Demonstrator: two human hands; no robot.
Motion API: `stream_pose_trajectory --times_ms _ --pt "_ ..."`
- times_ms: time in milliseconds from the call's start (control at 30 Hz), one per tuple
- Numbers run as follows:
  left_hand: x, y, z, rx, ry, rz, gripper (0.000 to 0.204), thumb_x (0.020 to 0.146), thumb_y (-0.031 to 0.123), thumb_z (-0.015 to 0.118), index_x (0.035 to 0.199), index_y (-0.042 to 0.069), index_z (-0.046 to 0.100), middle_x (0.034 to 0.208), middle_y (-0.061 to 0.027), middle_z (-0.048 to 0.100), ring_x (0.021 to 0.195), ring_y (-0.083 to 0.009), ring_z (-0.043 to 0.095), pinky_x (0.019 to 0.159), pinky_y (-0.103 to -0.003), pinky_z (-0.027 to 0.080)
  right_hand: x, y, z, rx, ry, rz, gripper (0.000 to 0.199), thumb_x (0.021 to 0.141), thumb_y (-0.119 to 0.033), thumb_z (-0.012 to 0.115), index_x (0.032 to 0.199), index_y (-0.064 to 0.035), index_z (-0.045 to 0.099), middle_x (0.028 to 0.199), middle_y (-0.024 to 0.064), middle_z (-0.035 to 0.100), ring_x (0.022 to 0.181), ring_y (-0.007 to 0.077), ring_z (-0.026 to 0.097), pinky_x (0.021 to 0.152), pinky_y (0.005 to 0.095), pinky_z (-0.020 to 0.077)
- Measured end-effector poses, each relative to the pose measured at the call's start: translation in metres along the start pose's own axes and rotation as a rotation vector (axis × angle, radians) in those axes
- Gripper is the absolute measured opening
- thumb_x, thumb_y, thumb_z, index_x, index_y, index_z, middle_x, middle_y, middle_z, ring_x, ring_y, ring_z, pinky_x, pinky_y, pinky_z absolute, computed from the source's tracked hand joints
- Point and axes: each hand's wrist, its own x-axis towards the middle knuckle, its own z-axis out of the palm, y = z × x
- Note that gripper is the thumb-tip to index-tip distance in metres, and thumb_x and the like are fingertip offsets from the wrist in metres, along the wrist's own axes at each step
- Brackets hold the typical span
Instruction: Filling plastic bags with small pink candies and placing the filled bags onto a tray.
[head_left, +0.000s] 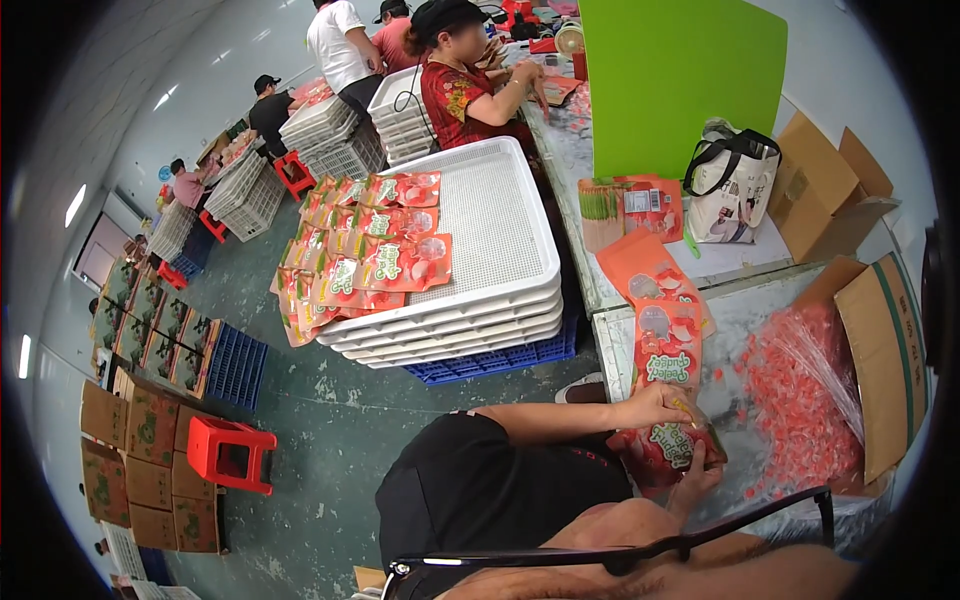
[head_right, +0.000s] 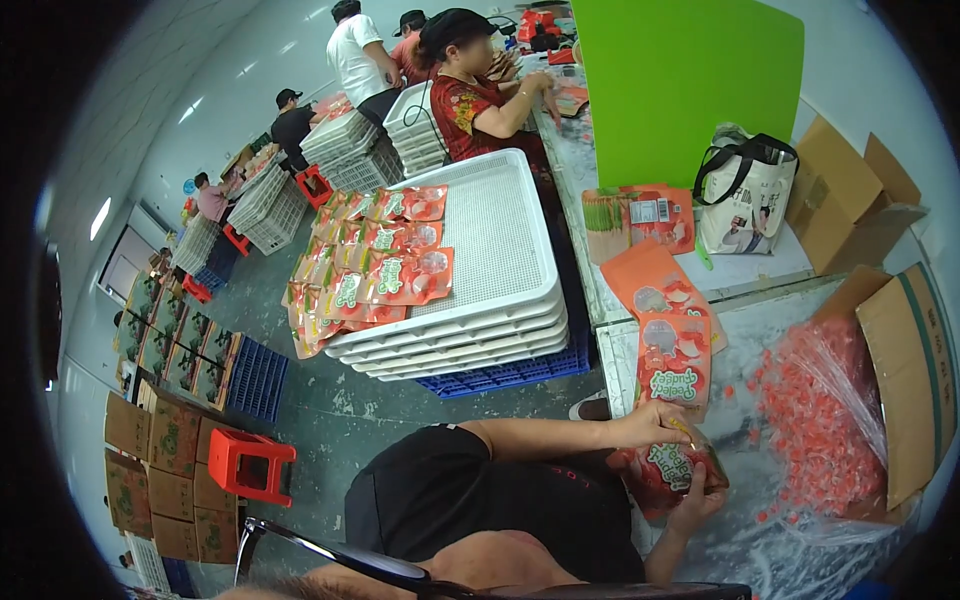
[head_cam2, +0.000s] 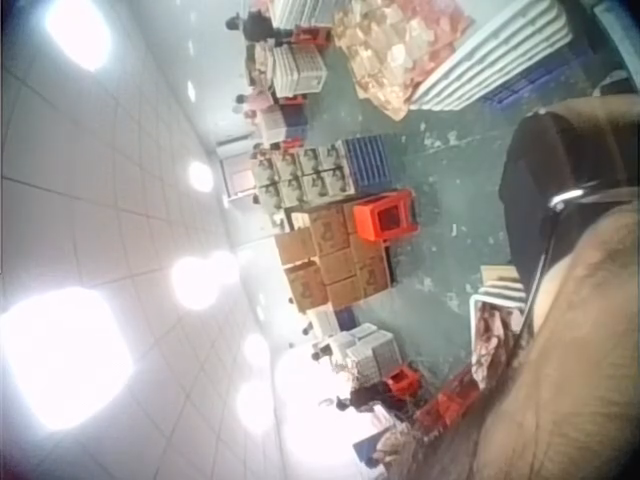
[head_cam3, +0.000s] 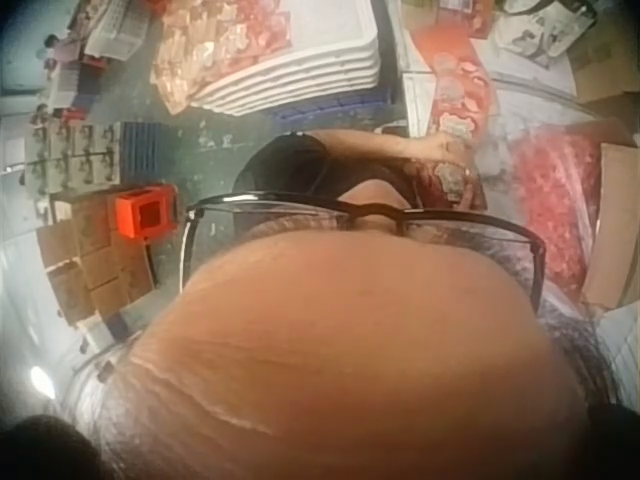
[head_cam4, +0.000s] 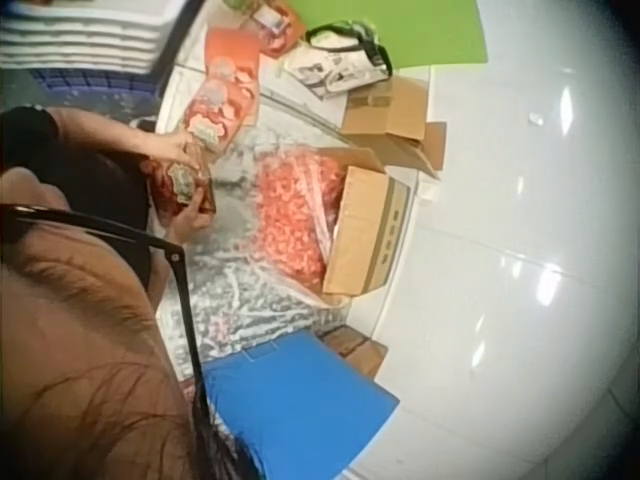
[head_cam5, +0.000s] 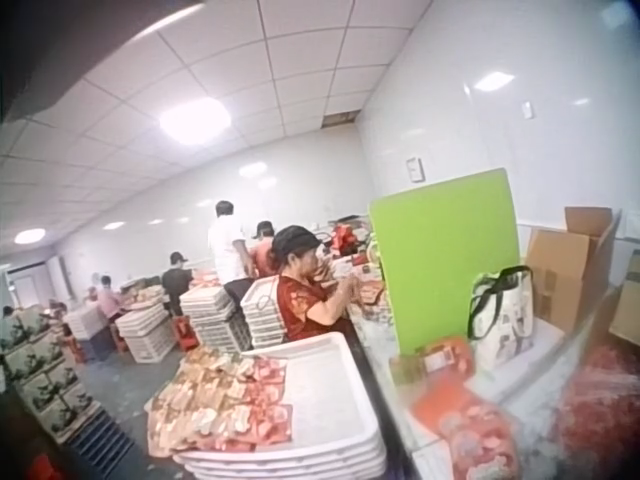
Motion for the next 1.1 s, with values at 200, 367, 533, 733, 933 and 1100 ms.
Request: stream_pose_trajectory --times_ms 200,367,533,733,933,1100 --pt "-0.003 0.001 0.005 -0.036 0.013 -0.031 0.021 0.086 0.009 0.071 0.106 0.0 0.073 0.095 -0.0061 0.074 0.086 -0.0083 0.065 0.079 -0.024 0.051 0.002 0.004 -0.001 0.13 0.0 0.011 0.016 0.09 -0.007 0.07 0.101 0.0021 0.063 0.096 0.0085 0.068 0.081 0.0131 0.064 0.074 0.0272 0.0539" --pt "-0.001 -0.011 0.006 -0.021 0.008 0.023 0.022 0.088 0.011 0.071 0.108 0.0 0.072 0.095 -0.0053 0.074 0.085 -0.0083 0.065 0.076 -0.024 0.051 0.003 0.003 0.001 0.072 0.058 0.086 0.018 0.089 -0.004 0.069 0.105 0.003 0.064 0.1 0.0106 0.069 0.085 0.0148 0.066 0.077 0.0278 0.0548" --pt "-0.002 0.004 0.012 0.005 -0.018 -0.119 0.023 0.096 0.019 0.063 0.104 0.0 0.071 0.089 -0.0081 0.073 0.081 -0.012 0.067 0.072 -0.028 0.052 0.011 0.006 -0.006 0.142 0.082 0.054 0.019 0.088 -0.003 0.069 0.104 0.0042 0.062 0.101 0.0122 0.068 0.086 0.0162 0.066 0.078 0.029 0.0557" --pt "-0.01 -0.063 0.017 0.423 0.184 -0.001 0.038 0.103 0.032 0.049 0.097 0.0 0.07 0.074 -0.014 0.068 0.067 -0.0196 0.065 0.067 -0.035 0.051 0.017 -0.003 -0.005 0.209 0.263 0.076 0.025 0.088 -0.005 0.071 0.108 0.0041 0.058 0.102 0.0124 0.067 0.085 0.018 0.066 0.08 0.0305 0.0574" --pt "-0.008 -0.068 0.011 0.239 0.107 -0.153 0.04 0.102 0.034 0.052 0.102 -0.001 0.071 0.079 -0.01 0.07 0.074 -0.0144 0.064 0.07 -0.032 0.05 0.014 -0.006 -0.004 0.289 0.241 0.151 0.023 0.09 -0.007 0.069 0.107 0.0035 0.059 0.1 0.0112 0.068 0.086 0.0173 0.066 0.081 0.0311 0.0572" --pt "0.006 -0.025 0.002 0.21 0.045 -0.008 0.031 0.099 0.028 0.059 0.1 0.0 0.072 0.081 -0.0049 0.07 0.074 -0.0065 0.06 0.067 -0.026 0.049 0.014 -0.004 -0.006 0.205 0.07 0.093 0.018 0.091 -0.008 0.067 0.104 0.0029 0.061 0.098 0.0109 0.068 0.089 0.0167 0.066 0.081 0.0305 0.0562"
